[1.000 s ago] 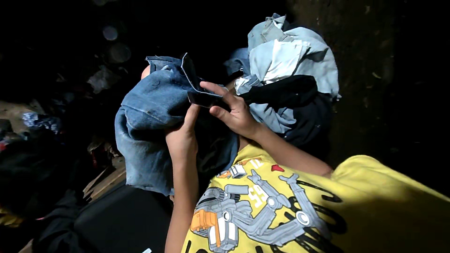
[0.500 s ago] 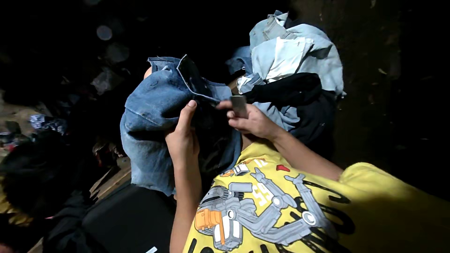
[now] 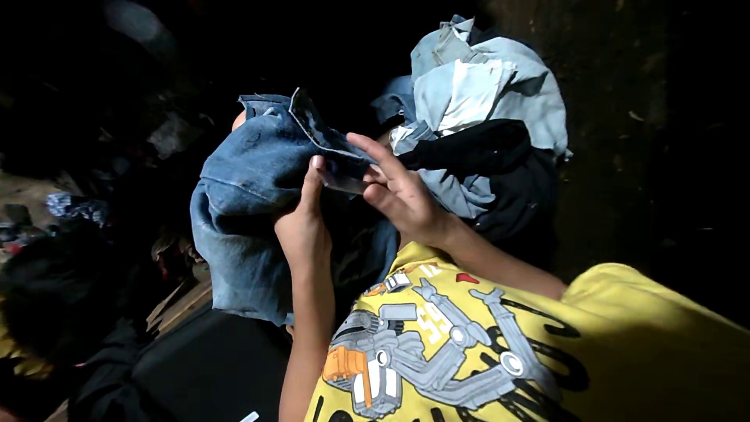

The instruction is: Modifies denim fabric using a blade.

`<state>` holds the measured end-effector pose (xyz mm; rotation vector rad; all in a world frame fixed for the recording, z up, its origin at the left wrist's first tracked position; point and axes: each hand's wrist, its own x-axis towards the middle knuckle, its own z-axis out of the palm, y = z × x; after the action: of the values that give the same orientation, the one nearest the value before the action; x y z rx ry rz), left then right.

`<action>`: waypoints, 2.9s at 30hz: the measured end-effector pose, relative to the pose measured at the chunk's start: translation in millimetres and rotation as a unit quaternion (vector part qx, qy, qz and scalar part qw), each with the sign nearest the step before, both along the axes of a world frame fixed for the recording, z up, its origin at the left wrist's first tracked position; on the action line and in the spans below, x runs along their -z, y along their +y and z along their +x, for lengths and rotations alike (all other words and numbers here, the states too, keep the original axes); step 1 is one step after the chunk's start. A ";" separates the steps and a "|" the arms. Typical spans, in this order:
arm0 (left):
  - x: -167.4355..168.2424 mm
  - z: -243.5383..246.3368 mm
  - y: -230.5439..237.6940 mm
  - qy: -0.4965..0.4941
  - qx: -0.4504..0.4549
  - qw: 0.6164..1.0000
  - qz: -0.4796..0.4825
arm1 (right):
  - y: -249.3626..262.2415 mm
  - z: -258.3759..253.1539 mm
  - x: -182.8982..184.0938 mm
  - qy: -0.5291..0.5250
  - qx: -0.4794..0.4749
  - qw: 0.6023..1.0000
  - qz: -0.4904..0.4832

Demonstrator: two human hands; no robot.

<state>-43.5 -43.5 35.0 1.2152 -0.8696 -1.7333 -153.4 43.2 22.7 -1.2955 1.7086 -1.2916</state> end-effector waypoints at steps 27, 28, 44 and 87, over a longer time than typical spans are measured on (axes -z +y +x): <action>0.6 1.9 -1.3 0.020 0.014 1.000 -0.001 | -18.1 -4.4 14.7 -0.187 0.002 0.981 -0.052; 1.3 1.7 -0.9 0.021 0.010 1.000 -0.006 | -17.1 -5.9 17.6 -0.143 -0.013 0.988 -0.059; 1.9 1.4 1.9 -0.001 0.014 1.000 -0.006 | -10.6 0.2 21.0 0.013 0.033 0.999 -0.039; 5.9 3.7 7.4 -0.016 0.005 0.999 -0.032 | 6.6 -33.4 38.8 -0.179 -0.039 0.983 0.017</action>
<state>-39.8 -36.1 29.1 1.2013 -0.9431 -1.6854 -186.8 49.8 -16.1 -1.0267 1.4076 -1.3492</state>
